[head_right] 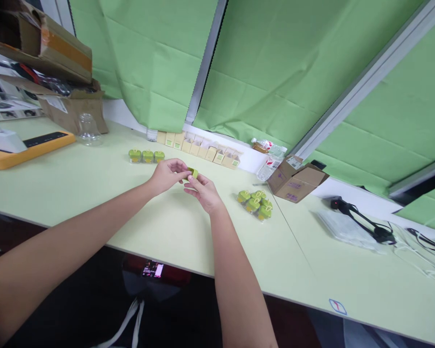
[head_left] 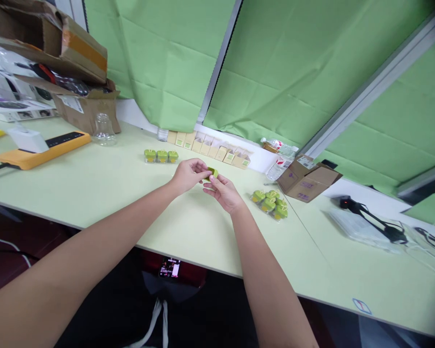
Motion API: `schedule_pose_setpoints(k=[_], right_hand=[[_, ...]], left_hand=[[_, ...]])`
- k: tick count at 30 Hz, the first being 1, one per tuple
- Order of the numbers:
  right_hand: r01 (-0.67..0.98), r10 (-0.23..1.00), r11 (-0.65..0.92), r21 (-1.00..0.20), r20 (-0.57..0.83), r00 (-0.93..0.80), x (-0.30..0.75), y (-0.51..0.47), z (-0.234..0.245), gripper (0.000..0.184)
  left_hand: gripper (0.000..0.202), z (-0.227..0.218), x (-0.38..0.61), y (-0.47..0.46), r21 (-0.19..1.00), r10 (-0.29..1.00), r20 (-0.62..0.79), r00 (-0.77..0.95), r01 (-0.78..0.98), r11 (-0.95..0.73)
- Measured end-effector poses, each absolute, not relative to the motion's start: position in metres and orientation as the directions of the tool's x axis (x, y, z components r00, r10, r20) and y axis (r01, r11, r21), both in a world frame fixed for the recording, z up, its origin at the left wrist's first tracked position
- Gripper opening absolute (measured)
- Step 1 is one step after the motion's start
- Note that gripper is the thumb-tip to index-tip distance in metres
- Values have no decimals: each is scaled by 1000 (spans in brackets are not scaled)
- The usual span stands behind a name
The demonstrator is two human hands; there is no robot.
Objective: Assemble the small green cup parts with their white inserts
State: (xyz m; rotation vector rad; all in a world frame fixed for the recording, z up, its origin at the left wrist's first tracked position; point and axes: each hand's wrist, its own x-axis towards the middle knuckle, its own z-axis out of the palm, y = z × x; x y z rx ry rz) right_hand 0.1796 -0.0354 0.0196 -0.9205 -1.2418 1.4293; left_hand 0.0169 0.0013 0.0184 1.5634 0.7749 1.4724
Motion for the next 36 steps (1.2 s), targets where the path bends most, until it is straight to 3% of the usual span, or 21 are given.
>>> schedule_pose_setpoints(k=[6, 13, 22, 36], right_hand=[[-190, 971, 42, -981, 85, -222, 181, -36, 21, 39], [-209, 971, 45, -977, 92, -222, 182, -35, 20, 37], [-312, 983, 17, -950, 73, -169, 182, -33, 23, 34], [-224, 996, 52, -973, 68, -63, 177, -32, 23, 9]], left_hand=[[37, 19, 16, 3, 899, 886, 426, 182, -200, -390], [41, 17, 13, 3, 947, 892, 320, 320, -143, -288], [40, 20, 13, 3, 932, 891, 275, 363, -326, -155], [37, 20, 16, -3, 908, 855, 255, 452, -416, -50]])
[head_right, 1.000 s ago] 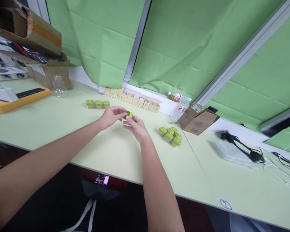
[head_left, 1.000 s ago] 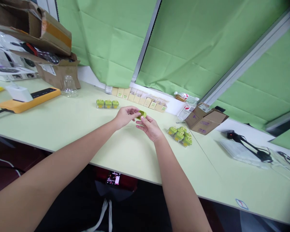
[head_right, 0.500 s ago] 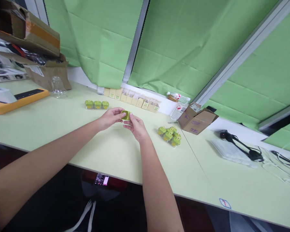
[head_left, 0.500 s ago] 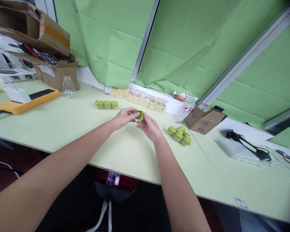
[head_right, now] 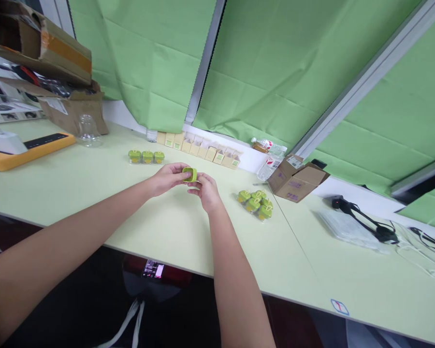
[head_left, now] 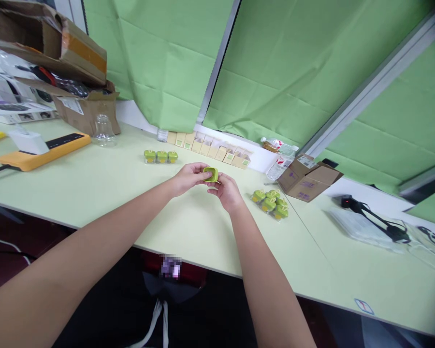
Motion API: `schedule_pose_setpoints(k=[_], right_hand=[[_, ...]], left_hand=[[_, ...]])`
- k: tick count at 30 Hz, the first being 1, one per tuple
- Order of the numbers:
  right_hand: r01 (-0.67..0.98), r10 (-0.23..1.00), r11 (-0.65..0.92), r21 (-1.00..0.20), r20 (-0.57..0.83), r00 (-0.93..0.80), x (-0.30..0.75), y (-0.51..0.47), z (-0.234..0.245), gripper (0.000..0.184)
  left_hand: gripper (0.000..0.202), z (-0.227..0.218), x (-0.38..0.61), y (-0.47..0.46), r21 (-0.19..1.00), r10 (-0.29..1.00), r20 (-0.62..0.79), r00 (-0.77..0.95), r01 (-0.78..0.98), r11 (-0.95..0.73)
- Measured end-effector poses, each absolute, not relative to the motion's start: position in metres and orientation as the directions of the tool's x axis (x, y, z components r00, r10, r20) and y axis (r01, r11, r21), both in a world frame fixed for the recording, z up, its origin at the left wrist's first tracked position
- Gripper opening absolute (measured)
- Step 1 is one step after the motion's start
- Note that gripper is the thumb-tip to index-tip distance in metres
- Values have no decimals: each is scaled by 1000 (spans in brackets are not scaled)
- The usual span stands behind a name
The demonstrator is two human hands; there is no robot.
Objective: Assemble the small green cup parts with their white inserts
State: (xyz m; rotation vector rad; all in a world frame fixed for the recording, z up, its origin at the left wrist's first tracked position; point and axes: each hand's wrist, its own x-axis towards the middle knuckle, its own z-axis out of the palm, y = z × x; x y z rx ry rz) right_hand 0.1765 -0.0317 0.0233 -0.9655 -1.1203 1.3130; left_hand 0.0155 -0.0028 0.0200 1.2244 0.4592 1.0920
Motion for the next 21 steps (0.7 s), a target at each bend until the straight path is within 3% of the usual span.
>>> schedule_pose_setpoints(k=[7, 15, 21], right_hand=[[-168, 996, 38, -985, 50, -68, 178, -30, 23, 14], [-229, 981, -28, -973, 17, -194, 184, -34, 24, 21], [-217, 990, 7, -976, 38, -137, 181, -34, 21, 25]], left_hand=[[31, 25, 16, -6, 917, 864, 243, 441, -395, -56], [33, 25, 16, -6, 922, 861, 255, 440, -378, -79], [36, 22, 16, -6, 934, 867, 266, 422, -337, -123]])
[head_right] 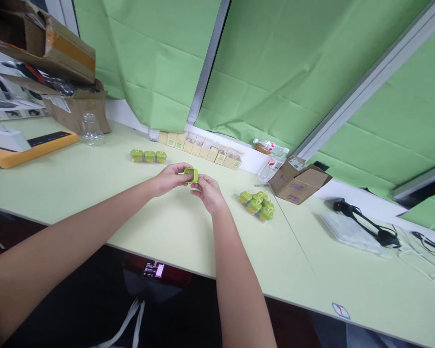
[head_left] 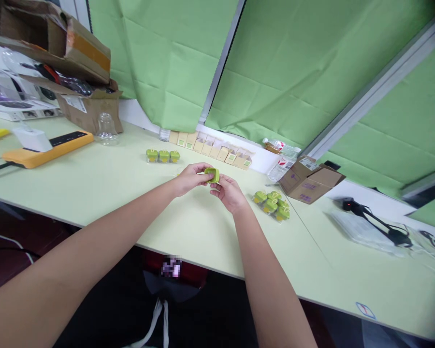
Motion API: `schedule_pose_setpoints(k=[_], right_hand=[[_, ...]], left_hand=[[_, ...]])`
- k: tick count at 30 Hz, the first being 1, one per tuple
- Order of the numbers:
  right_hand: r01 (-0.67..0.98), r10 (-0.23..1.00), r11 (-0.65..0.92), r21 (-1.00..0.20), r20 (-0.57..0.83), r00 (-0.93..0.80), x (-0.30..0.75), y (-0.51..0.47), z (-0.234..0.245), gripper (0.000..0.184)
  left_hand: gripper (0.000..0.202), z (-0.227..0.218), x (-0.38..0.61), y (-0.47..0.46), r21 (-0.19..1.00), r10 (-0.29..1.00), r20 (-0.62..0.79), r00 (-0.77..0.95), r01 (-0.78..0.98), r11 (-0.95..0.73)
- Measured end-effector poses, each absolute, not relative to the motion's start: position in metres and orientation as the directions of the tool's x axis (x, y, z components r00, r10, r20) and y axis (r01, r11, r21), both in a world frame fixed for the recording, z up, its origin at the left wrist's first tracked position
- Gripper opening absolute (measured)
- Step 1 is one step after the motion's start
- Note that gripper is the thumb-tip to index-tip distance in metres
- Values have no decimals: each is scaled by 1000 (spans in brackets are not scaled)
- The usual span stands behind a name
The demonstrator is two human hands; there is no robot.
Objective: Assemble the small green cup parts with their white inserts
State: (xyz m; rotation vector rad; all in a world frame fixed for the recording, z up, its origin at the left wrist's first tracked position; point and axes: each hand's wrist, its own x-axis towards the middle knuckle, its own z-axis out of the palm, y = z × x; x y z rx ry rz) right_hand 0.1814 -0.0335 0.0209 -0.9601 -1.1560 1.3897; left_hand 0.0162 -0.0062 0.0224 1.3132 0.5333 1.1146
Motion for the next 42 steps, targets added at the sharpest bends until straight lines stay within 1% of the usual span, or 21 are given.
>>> schedule_pose_setpoints(k=[6, 12, 19, 22, 27, 30, 33, 35, 37, 40, 42], right_hand=[[-138, 998, 27, -990, 34, -51, 174, -32, 21, 26], [-86, 997, 75, -993, 73, 26, 169, -30, 18, 30], [-48, 992, 83, -995, 77, 102, 164, -27, 16, 28], [-76, 995, 65, -995, 59, 82, 165, -29, 16, 25], [-167, 1000, -6, -986, -4, -17, 171, -31, 19, 19], [-196, 1000, -6, -981, -4, -15, 172, -32, 20, 20], [-163, 998, 31, -986, 22, 55, 171, -31, 20, 23], [-117, 993, 75, -990, 63, 101, 170, -30, 19, 26], [-72, 985, 128, -989, 119, 123, 169, -28, 16, 28], [-37, 976, 184, -982, 178, 126, 170, -26, 12, 32], [-29, 974, 198, -980, 193, 116, 170, -25, 10, 33]], left_hand=[[37, 16, 18, -3, 936, 872, 292, 393, -304, -177], [34, 17, 19, -3, 940, 885, 300, 355, -270, -210], [28, 17, 19, -3, 944, 899, 284, 333, -261, -201], [29, 18, 19, -3, 944, 901, 285, 329, -261, -203], [33, 14, 20, -1, 948, 898, 281, 338, -245, -204], [37, 11, 22, 1, 943, 917, 303, 260, -219, -250], [35, 10, 21, 4, 928, 927, 360, 100, -143, -345], [29, 11, 19, 5, 918, 917, 395, 50, -66, -392], [26, 12, 19, 4, 917, 913, 399, 79, -41, -397], [25, 12, 19, 3, 924, 912, 381, 154, -89, -371], [24, 10, 21, 3, 927, 916, 372, 154, -110, -358]])
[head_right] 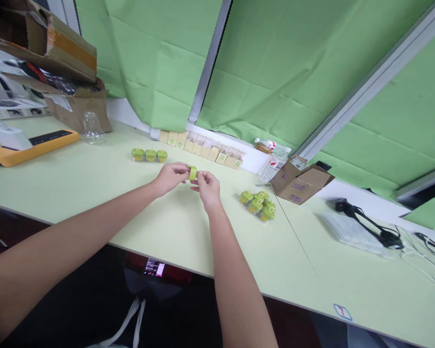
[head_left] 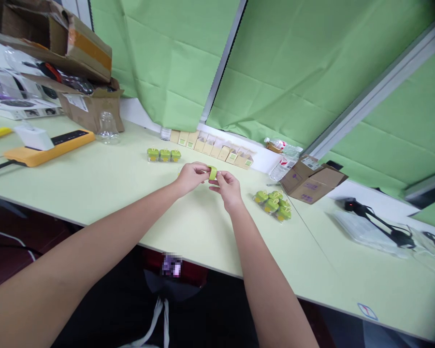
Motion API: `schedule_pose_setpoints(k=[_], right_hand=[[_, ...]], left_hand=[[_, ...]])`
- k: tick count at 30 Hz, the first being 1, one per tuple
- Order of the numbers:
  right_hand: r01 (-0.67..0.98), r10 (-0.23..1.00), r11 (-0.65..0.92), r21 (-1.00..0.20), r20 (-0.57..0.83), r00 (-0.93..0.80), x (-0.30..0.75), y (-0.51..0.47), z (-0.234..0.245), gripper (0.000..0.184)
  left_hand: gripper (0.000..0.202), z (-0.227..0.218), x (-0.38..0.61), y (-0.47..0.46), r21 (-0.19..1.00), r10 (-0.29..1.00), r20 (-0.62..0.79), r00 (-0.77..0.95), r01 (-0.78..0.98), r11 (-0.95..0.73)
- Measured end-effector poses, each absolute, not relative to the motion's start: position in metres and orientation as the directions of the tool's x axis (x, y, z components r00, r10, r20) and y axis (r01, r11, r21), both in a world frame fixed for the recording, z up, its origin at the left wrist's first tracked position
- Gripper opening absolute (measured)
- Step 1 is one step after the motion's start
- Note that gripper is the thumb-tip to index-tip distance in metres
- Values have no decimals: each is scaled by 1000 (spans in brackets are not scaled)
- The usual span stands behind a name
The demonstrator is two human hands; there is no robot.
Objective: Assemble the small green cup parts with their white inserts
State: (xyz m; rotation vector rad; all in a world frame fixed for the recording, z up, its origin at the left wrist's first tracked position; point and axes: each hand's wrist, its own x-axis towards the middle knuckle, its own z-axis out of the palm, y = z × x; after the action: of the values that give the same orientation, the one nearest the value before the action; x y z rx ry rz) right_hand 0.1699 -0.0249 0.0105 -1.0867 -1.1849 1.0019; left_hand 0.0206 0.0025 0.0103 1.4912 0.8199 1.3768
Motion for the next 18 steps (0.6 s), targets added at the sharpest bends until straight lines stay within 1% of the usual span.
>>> schedule_pose_setpoints(k=[4, 8, 12, 15, 18], right_hand=[[-30, 976, 205, -978, 202, 82, 170, -25, 10, 32], [-115, 984, 179, -977, 177, 29, 167, -28, 14, 29], [-237, 988, 128, -963, 146, -58, 164, -33, 20, 31], [-261, 987, 113, -959, 139, -81, 163, -37, 23, 37], [-269, 988, 90, -959, 120, -98, 164, -38, 25, 41]], left_hand=[[22, 8, 22, 3, 945, 940, 314, 136, -138, -296], [19, 11, 22, 3, 955, 950, 275, 146, -159, -251], [10, 12, 20, 3, 944, 936, 324, 135, -113, -310], [9, 12, 19, 3, 920, 909, 391, 146, -62, -386], [8, 12, 20, 2, 907, 894, 420, 155, -40, -420]])
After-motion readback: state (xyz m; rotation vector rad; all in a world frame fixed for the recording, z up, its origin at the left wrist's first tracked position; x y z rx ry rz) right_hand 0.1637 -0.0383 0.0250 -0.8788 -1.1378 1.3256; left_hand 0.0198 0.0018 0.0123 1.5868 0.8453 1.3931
